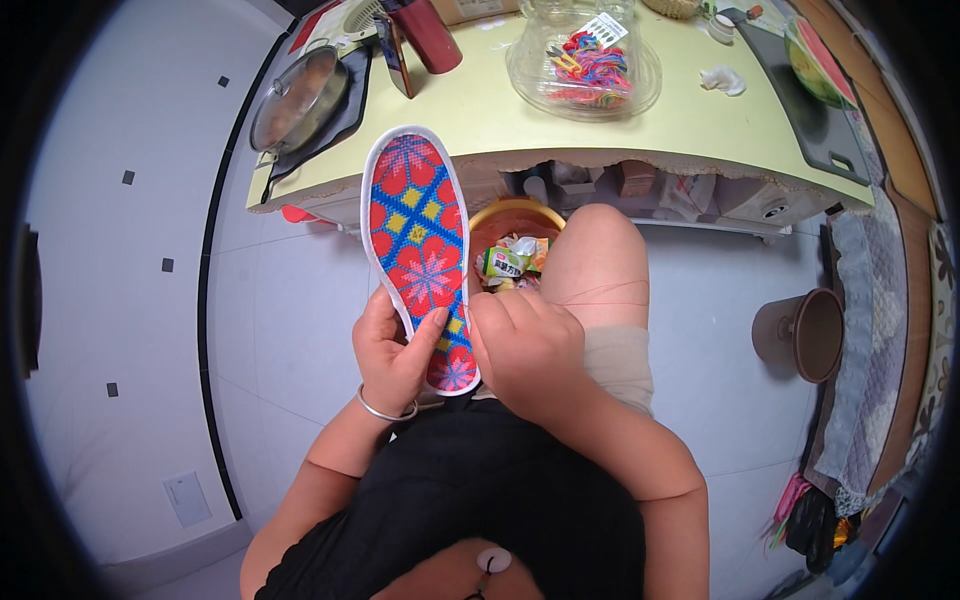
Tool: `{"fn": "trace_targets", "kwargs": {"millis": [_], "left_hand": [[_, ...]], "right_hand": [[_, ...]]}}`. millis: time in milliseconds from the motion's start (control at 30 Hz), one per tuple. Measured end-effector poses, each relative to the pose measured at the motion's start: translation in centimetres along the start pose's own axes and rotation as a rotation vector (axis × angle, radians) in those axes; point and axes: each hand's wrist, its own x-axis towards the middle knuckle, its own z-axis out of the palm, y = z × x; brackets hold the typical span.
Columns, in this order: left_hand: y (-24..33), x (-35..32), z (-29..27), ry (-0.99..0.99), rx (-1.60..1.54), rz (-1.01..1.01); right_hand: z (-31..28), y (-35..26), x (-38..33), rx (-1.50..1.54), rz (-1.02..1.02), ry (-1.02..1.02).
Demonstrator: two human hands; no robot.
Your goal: The person sews a pattern onto a shoe insole by hand with a needle and thread.
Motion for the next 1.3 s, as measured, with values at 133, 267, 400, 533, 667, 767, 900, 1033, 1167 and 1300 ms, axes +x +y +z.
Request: {"fn": "trace_targets", "kwargs": {"millis": [133,267,400,533,667,767,900,1033,1167,1300], "left_hand": [[0.2,0.1,0.4,-0.029,-0.002,0.066],[-0.4,0.4,-0.4,-0.001,-0.035,0.052],[0.3,0.6,-2.0,-0.152,-0.199,-0.064],[0.7,0.9,-2.0,-0.199,-0.247,-0.109],[0.2,1.0,-2.1,-0.149,-0.179,0.006],[0.1,0.8,-2.1,-0.215,-0.144,-0.014],[0.0,0.8,-2.0,-0.280,-0.242,-0.076],[-0.8,0.7,-1.6,-0.293,-0.468,-0.162],[-0.8,1.0,-1.5,-0.161,-0.642,-0.185],[-2.7,3.4,-8.5,-0.026,-0.773,-0.193]], "right_hand": [[0.1,0.2,0.1,-0.006,-0.033,-0.051],[-0.9,0.1,1.4,0.041,-0.029,0.130],[-1.2,2.5,1.9,0.533,0.257,0.205],[-1.0,2.0,1.9,1.321,0.787,-0.214],[-0.6,1.9,0.6,1.081,0.894,-0.328],[1.4,2.5,-0.5,1.449,0.951,-0.257],[1.7,1.6,-0.2,1.837,1.073,-0.220],[1.9,1.1,-0.1,1.666,0.856,-0.115],[1.9,7.7,0.0,1.848,1.013,0.302],[-7.1,14.7,-2.4,2.153,0.723,0.593]]}}
